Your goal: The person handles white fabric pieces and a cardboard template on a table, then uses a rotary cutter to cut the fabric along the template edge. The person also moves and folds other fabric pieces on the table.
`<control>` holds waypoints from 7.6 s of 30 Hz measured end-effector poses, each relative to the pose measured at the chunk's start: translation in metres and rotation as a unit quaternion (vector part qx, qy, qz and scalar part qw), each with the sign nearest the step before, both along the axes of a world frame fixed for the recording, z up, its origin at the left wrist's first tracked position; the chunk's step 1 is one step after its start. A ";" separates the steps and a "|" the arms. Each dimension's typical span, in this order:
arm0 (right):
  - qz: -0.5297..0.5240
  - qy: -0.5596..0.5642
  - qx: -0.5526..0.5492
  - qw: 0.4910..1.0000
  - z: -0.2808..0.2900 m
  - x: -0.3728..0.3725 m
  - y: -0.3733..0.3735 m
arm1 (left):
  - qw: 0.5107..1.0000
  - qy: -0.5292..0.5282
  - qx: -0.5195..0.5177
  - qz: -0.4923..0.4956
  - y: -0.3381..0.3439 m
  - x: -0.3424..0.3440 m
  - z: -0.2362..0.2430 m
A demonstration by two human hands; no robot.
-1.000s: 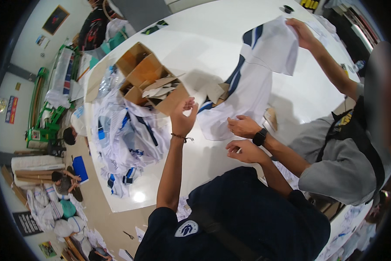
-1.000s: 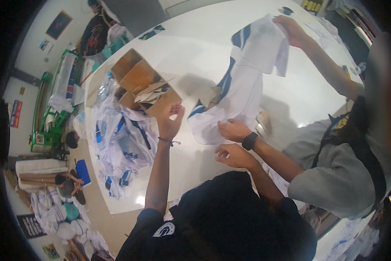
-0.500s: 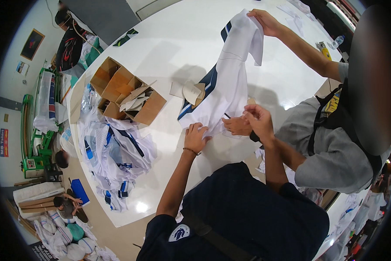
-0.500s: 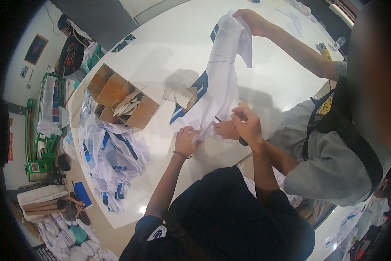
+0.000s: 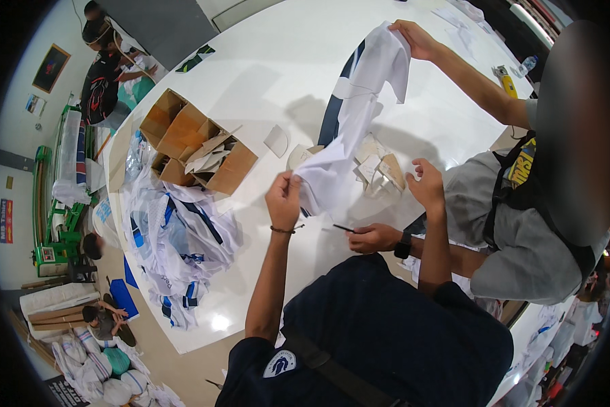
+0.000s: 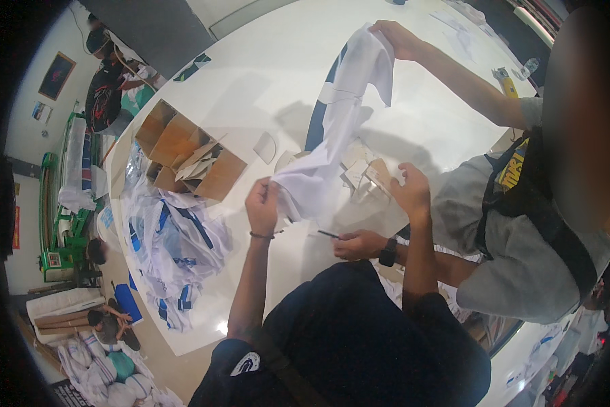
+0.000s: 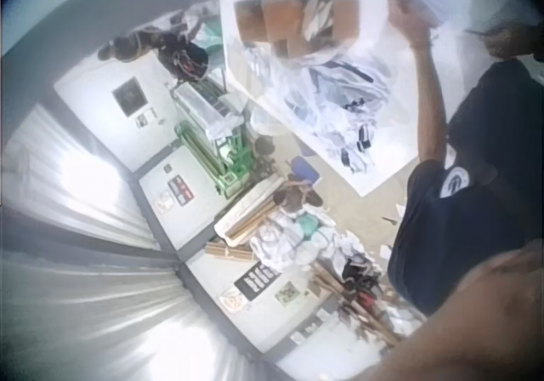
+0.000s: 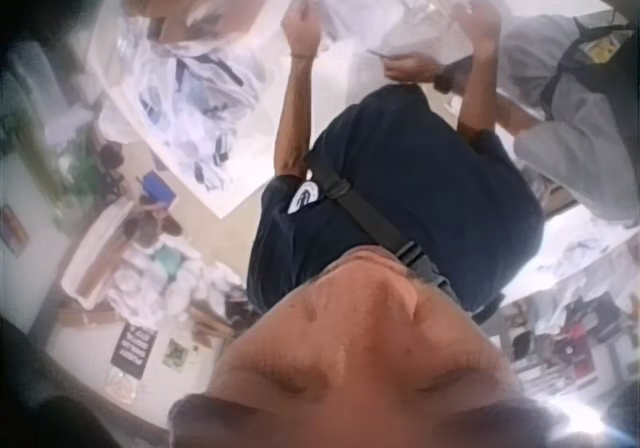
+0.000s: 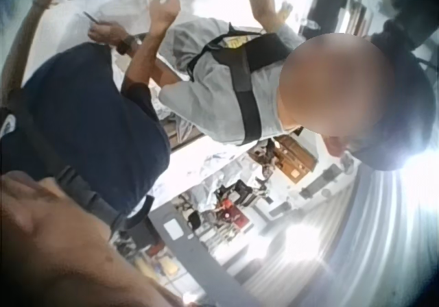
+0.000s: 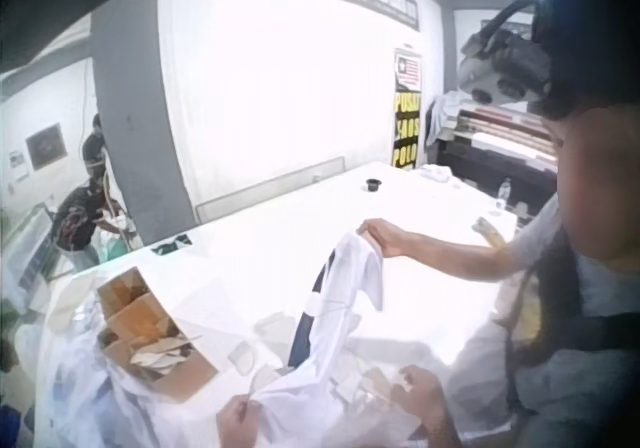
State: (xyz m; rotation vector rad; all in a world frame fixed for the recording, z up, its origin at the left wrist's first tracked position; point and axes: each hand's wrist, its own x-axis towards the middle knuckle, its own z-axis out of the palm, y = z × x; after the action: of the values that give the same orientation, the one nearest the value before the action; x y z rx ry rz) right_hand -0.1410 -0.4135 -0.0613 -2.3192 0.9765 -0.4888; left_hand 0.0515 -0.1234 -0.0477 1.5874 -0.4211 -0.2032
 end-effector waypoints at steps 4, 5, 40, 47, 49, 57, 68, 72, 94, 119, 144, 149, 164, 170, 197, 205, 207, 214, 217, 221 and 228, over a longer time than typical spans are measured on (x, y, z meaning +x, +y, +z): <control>0.044 0.069 0.015 0.997 -0.032 0.002 -0.007 | 0.994 0.028 -0.103 0.006 -0.014 0.015 0.050; 0.050 0.118 0.043 0.991 -0.028 0.012 0.000 | 0.994 0.005 -0.110 -0.003 -0.018 0.016 0.063; 0.061 -0.281 0.534 0.795 -0.035 0.006 0.030 | 0.938 -0.143 0.273 -0.159 0.017 -0.048 -0.073; 0.224 -0.132 0.477 0.840 -0.022 0.032 0.135 | 0.892 0.395 -0.169 -0.138 -0.011 -0.087 -0.073; 0.187 -0.114 0.389 0.895 -0.026 0.031 0.133 | 0.867 0.445 -0.157 -0.159 0.001 -0.084 -0.058; 0.008 0.007 0.000 1.000 -0.063 0.039 0.064 | 0.814 0.508 -0.260 -0.108 0.051 -0.067 -0.045; 0.010 -0.130 0.255 0.958 -0.062 0.037 0.073 | 0.814 0.476 -0.324 -0.070 0.068 -0.069 -0.045; 0.116 -0.200 0.332 0.914 -0.029 0.034 0.085 | 0.818 0.484 -0.305 -0.060 0.066 -0.068 -0.036; 0.308 -0.350 0.138 0.874 0.042 0.049 0.151 | 0.812 0.486 -0.318 -0.067 0.055 -0.067 0.029; 0.522 -0.214 0.089 0.821 0.047 0.056 0.184 | 0.840 0.442 -0.309 -0.061 0.063 -0.075 0.005; 0.049 -0.175 0.570 0.801 -0.050 0.067 0.092 | 0.819 0.482 -0.311 -0.005 0.086 -0.073 -0.016; 0.076 -0.278 0.674 0.680 -0.025 0.078 0.119 | 0.815 0.483 -0.320 -0.004 0.087 -0.072 -0.017; 0.190 -0.282 0.697 0.631 0.012 0.090 0.148 | 0.833 0.463 -0.302 0.026 0.099 -0.075 -0.021; 0.191 -0.279 0.707 0.621 0.019 0.092 0.156 | 0.827 0.469 -0.307 0.035 0.105 -0.074 -0.023; 0.174 -0.272 0.675 0.663 0.012 0.094 0.157 | 0.942 -0.038 -0.041 0.332 0.111 0.168 0.059; 0.185 -0.200 0.669 0.691 -0.026 0.092 0.162 | 0.973 0.194 -0.095 -0.080 0.041 0.009 0.001; 0.229 -0.100 0.632 0.733 -0.015 0.101 0.169 | 0.955 0.279 -0.074 -0.068 0.040 -0.003 -0.032; 0.163 -0.094 0.116 0.975 -0.070 0.155 0.107 | 0.912 0.344 -0.217 -0.047 0.062 -0.015 -0.008; 0.143 -0.049 -0.109 0.983 -0.086 0.176 0.080 | 0.905 0.342 -0.239 -0.086 0.071 -0.013 0.017; 0.169 0.126 -0.114 0.971 -0.070 0.194 0.084 | 0.904 0.334 -0.245 -0.105 0.076 -0.018 0.032; 0.225 0.133 -0.145 0.954 -0.056 0.196 0.143 | 0.898 0.350 -0.252 -0.086 0.078 -0.023 0.033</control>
State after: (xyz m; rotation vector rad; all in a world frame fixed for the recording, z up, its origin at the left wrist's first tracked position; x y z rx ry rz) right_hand 0.0545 -0.2707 -0.1177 -2.8196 0.4754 -0.1365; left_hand 0.0282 -0.0449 -0.0152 0.8793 -0.0310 -0.7158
